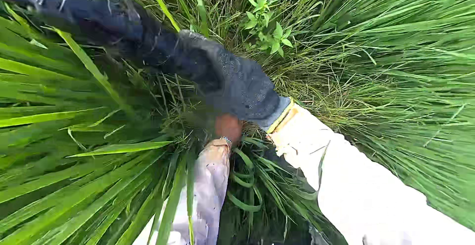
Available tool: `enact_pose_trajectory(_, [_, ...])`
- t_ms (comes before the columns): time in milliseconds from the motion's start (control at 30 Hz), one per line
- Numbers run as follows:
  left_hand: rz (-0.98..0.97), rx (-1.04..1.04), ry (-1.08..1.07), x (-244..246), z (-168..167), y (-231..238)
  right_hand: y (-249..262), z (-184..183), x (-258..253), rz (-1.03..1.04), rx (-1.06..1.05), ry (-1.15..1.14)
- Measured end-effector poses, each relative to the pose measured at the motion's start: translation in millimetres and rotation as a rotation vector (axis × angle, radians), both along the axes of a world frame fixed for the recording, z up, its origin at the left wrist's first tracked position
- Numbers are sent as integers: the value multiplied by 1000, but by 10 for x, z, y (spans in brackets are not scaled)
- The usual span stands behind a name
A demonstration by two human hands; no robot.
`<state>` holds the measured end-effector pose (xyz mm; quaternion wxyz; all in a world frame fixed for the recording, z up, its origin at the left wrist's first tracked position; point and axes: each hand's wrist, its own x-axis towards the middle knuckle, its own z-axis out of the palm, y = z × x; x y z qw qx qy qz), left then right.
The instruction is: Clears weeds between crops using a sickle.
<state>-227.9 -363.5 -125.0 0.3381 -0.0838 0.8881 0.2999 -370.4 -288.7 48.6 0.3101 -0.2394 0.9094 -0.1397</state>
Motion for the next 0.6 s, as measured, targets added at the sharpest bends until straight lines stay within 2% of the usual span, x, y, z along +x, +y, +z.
enact_pose_trajectory(33, [-22,-14,26,2,-109,-27,416,-479,103,-33,11,92])
enact_pose_trajectory(100, [-35,18,-1,53,-177,-135,1352,-1301,662,-325,152,101])
enact_pose_trajectory(133, [-55,44,-18,112,-162,-161,1734,-1437,994,-535,255,24])
enact_pose_trajectory(200, [-118,71,-30,81,-194,-288,1942,-1272,1197,-828,427,-178])
enact_pose_trajectory(267, [-157,92,-40,279,-239,-315,1744,-792,1240,-922,487,-300])
enact_pose_trajectory(333, [-165,91,-27,287,-251,-313,1353,-402,955,-895,437,-267])
enact_pose_trajectory(400, [-161,88,-47,309,-182,-310,802,-37,650,-794,287,-201])
enact_pose_trajectory(467, [-159,77,-38,307,-98,-312,111,244,324,-580,50,-49])
enact_pose_trajectory(500, [-151,73,-25,314,-80,-303,-219,165,152,-453,-79,98])
enact_pose_trajectory(533, [-135,73,-15,323,-87,-290,-508,-72,0,-355,-234,272])
enact_pose_trajectory(600, [-91,95,-19,368,-127,-242,-803,-416,-201,-244,-416,383])
